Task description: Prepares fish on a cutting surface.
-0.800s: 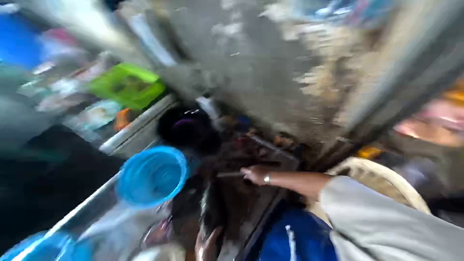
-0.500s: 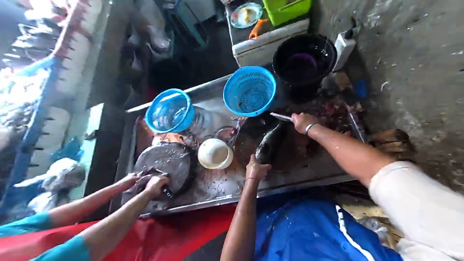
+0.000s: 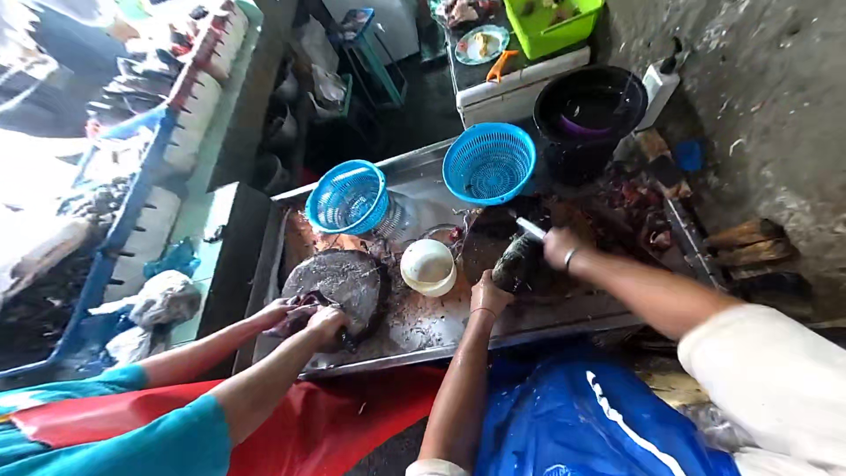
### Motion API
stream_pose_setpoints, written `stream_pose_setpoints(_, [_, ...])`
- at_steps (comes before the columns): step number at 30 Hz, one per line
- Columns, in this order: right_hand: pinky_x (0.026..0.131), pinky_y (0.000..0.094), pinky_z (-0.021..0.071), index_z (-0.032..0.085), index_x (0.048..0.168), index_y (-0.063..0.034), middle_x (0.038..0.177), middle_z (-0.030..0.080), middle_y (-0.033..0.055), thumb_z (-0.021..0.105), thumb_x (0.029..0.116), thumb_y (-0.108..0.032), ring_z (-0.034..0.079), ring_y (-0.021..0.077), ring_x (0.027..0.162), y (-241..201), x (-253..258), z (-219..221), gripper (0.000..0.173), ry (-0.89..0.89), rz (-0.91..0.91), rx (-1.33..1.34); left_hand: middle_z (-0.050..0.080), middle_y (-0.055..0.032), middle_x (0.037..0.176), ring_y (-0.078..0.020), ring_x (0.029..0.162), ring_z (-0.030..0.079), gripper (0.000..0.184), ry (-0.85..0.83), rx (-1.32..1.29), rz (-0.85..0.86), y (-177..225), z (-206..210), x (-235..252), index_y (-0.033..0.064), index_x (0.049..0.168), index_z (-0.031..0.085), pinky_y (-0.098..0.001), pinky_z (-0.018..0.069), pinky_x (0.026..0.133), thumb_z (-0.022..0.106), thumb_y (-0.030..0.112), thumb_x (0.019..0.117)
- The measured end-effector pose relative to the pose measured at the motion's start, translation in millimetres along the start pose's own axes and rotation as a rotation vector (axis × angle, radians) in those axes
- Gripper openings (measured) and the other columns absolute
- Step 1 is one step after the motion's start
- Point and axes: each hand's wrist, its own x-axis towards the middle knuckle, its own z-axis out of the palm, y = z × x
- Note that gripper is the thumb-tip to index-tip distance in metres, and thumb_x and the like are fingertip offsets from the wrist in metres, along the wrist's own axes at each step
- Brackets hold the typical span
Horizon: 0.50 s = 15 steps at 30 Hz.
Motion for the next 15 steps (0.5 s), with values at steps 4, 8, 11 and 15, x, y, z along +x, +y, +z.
stream_pose_setpoints(4, [0.082, 0.0635, 0.0539, 0.071, 0.107, 0.0027, 0.101, 0.070, 0.0252, 0.053, 0.1062, -0.030, 0.068, 0.0410, 0.094, 8.7, 6.3, -5.8, 0.037, -0.094, -0.091, 0.073, 0.071, -0.0130, 0.125, -0.0300, 0.117, 0.068, 0.089, -0.012, -0.004, 0.020, -9.0, 0.0, 2.7, 0.0165, 0.146, 0.051, -0.0543, 0.0534, 0.102, 0.089, 0.034, 0.0675])
stream_pose_setpoints(8, [0.080, 0.0627, 0.0545, 0.069, 0.107, 0.0010, 0.097, 0.068, 0.0251, 0.055, 0.1051, -0.029, 0.068, 0.0412, 0.090, -3.9, -20.1, 22.1, 0.033, 0.004, -0.125, 0.096, 0.071, -0.0133, 0.124, -0.0304, 0.115, 0.068, 0.089, 0.014, -0.001, 0.016, -7.7, -4.7, 9.3, 0.0169, 0.144, 0.053, -0.0557, 0.0542, 0.101, 0.090, 0.034, 0.0650])
stream_pose_setpoints(11, [0.082, 0.0629, 0.0551, 0.070, 0.111, 0.0039, 0.103, 0.070, 0.0269, 0.052, 0.1066, -0.029, 0.069, 0.0418, 0.095, 8.5, 3.3, -22.3, 0.037, -0.244, -0.115, 0.128, 0.070, -0.0137, 0.124, -0.0303, 0.117, 0.068, 0.086, 0.016, -0.010, 0.024, -9.3, -7.7, 5.6, 0.0149, 0.144, 0.054, -0.0545, 0.0532, 0.103, 0.090, 0.035, 0.0677])
stream_pose_setpoints(15, [0.085, 0.0646, 0.0529, 0.069, 0.100, 0.0007, 0.098, 0.069, 0.0242, 0.049, 0.1078, -0.029, 0.068, 0.0414, 0.095, -0.2, -4.6, 15.9, 0.036, 0.144, -0.190, 0.067, 0.070, -0.0130, 0.124, -0.0294, 0.115, 0.068, 0.089, 0.014, -0.004, 0.016, -4.5, -13.5, 12.0, 0.0162, 0.144, 0.054, -0.0547, 0.0544, 0.101, 0.090, 0.034, 0.0649])
